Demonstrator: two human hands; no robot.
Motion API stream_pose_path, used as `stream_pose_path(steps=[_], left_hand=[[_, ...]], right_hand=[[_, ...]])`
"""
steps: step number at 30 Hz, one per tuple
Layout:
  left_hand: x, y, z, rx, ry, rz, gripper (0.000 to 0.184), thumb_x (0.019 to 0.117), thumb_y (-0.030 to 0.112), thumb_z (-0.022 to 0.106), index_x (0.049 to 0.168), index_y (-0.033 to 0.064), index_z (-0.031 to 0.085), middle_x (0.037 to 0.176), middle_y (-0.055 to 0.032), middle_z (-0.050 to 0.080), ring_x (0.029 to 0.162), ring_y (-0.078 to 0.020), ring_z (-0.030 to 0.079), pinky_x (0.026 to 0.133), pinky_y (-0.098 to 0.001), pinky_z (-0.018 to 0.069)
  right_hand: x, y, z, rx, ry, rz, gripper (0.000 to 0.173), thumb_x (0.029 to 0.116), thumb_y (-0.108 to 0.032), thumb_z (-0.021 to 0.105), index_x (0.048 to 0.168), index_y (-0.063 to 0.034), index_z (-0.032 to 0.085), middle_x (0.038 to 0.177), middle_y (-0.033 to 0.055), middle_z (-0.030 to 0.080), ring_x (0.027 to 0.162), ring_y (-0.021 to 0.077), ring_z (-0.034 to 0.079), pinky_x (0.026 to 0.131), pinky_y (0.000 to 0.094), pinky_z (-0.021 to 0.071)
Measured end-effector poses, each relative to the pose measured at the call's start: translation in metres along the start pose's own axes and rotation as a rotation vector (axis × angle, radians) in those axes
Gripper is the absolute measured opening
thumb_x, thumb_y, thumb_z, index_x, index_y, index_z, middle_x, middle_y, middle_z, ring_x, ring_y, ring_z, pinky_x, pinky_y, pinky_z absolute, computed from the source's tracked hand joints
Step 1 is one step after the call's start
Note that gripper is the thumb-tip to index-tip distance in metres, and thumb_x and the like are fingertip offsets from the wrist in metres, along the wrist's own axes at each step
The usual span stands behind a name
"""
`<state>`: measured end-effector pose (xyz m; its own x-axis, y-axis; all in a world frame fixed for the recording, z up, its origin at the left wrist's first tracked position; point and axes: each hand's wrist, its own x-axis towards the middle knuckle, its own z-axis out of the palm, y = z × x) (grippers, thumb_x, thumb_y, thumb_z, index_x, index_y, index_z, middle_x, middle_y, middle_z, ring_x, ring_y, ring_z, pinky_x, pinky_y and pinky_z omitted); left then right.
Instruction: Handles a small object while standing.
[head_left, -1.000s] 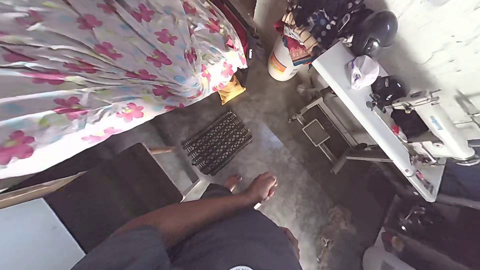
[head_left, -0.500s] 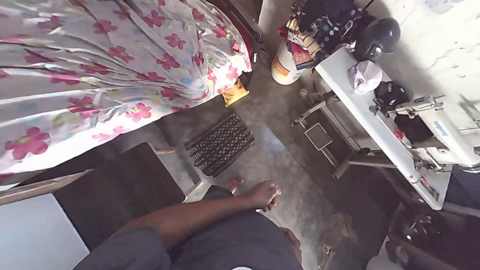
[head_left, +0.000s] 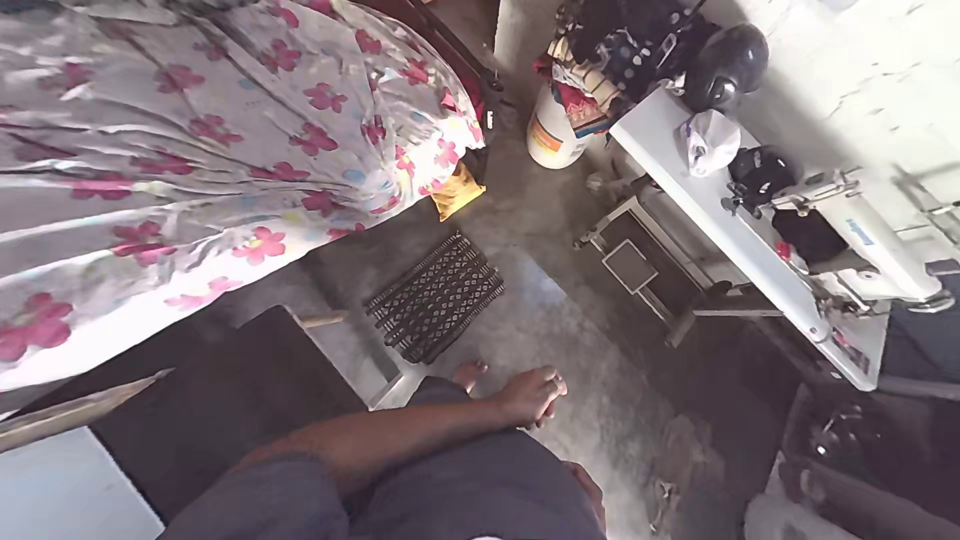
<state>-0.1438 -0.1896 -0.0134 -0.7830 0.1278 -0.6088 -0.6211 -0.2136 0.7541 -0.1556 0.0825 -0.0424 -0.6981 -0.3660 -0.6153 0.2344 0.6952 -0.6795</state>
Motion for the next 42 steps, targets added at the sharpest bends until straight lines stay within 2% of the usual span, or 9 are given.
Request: stream_pose_path(steps=[13,16,20,24,26,29,37,39,42], left_hand=[[0.003,-0.014,0.002,-0.054,0.03,0.028,0.038,0.112,0.035,0.036,0.135,0.008,0.05,0.087,-0.0076,0.064,0.065,-0.018,0.063,0.061,-0.0347,0.0556],[-0.001,-0.01,0.004,-0.134,0.007,0.034,0.037,0.1099,0.024,0.045,0.143,0.0078,0.045,0.09,-0.0082,0.065,0.066,-0.0162,0.064,0.063,-0.0328,0.0565],[0.0,-0.009,0.004,-0.415,-0.062,0.138,0.042,0.1012,0.011,0.058,0.14,0.0053,0.045,0.092,-0.0084,0.067,0.07,-0.0155,0.068,0.065,-0.0301,0.0593],[0.003,-0.016,0.009,-0.827,-0.176,0.253,0.041,0.1098,0.026,0.035,0.14,0.0011,0.047,0.106,-0.0161,0.071,0.093,-0.0261,0.072,0.083,-0.0401,0.0606],[0.003,-0.013,0.009,-0.923,-0.208,0.222,0.052,0.1112,0.035,0.02,0.139,0.0026,0.05,0.11,-0.0171,0.071,0.099,-0.0282,0.071,0.087,-0.0421,0.0584],[0.0,-0.012,0.008,-0.946,-0.241,0.215,0.058,0.1116,0.038,0.014,0.137,0.0034,0.052,0.116,-0.0173,0.07,0.106,-0.028,0.069,0.091,-0.0416,0.0572],[-0.007,-0.015,0.017,-0.934,-0.264,0.148,0.051,0.1117,0.033,0.021,0.132,0.0045,0.058,0.111,-0.0146,0.07,0.098,-0.0245,0.07,0.089,-0.0429,0.0581],[-0.008,-0.018,0.017,-0.887,-0.269,0.173,0.046,0.1109,0.03,0.027,0.131,0.0038,0.059,0.112,-0.0149,0.07,0.097,-0.0246,0.07,0.089,-0.0433,0.0585],[-0.007,-0.017,0.017,-0.803,-0.289,0.22,0.037,0.108,0.026,0.039,0.129,0.0057,0.061,0.109,-0.0103,0.069,0.095,-0.02,0.069,0.086,-0.0397,0.0593]], right_hand=[[0.002,-0.029,-0.004,0.086,0.038,0.045,0.02,0.0959,-0.004,0.065,0.113,0.0057,0.069,0.09,0.0109,0.075,0.079,0.015,0.072,0.077,0.0343,0.0614],[0.008,-0.036,-0.013,0.121,0.049,-0.019,0.023,0.0973,-0.006,0.064,0.117,0.0065,0.067,0.092,0.0111,0.076,0.071,0.0151,0.072,0.066,0.032,0.0622],[0.0,-0.089,-0.021,0.361,0.084,0.026,0.027,0.1046,-0.006,0.051,0.125,0.009,0.06,0.1,0.0154,0.075,0.074,0.019,0.073,0.068,0.0332,0.0623],[-0.006,-0.111,-0.028,0.571,0.03,-0.072,0.044,0.11,-0.03,0.036,0.124,0.0053,0.059,0.103,0.017,0.076,0.081,0.0226,0.075,0.071,0.036,0.0641],[-0.009,-0.12,-0.03,0.581,-0.013,-0.119,0.045,0.109,-0.031,0.04,0.126,0.0055,0.06,0.108,0.0186,0.075,0.086,0.0248,0.076,0.075,0.0381,0.0645],[-0.01,-0.13,-0.03,0.496,-0.076,-0.214,0.036,0.1035,-0.013,0.051,0.13,0.0098,0.059,0.113,0.0235,0.073,0.091,0.0288,0.075,0.079,0.0408,0.0641],[0.007,-0.132,-0.012,0.257,0.039,-0.529,0.023,0.0959,0.005,0.057,0.114,0.0064,0.073,0.11,0.0179,0.072,0.086,0.0224,0.074,0.075,0.0357,0.0661],[0.01,-0.13,-0.008,0.106,0.089,-0.573,0.02,0.0943,0.0,0.064,0.108,-0.0023,0.078,0.105,0.0127,0.067,0.082,0.0156,0.07,0.068,0.028,0.0641],[0.015,-0.125,-0.01,-0.042,0.064,-0.622,0.014,0.094,-0.006,0.069,0.103,-0.0077,0.08,0.097,0.007,0.07,0.084,0.0141,0.07,0.075,0.0308,0.0642]])
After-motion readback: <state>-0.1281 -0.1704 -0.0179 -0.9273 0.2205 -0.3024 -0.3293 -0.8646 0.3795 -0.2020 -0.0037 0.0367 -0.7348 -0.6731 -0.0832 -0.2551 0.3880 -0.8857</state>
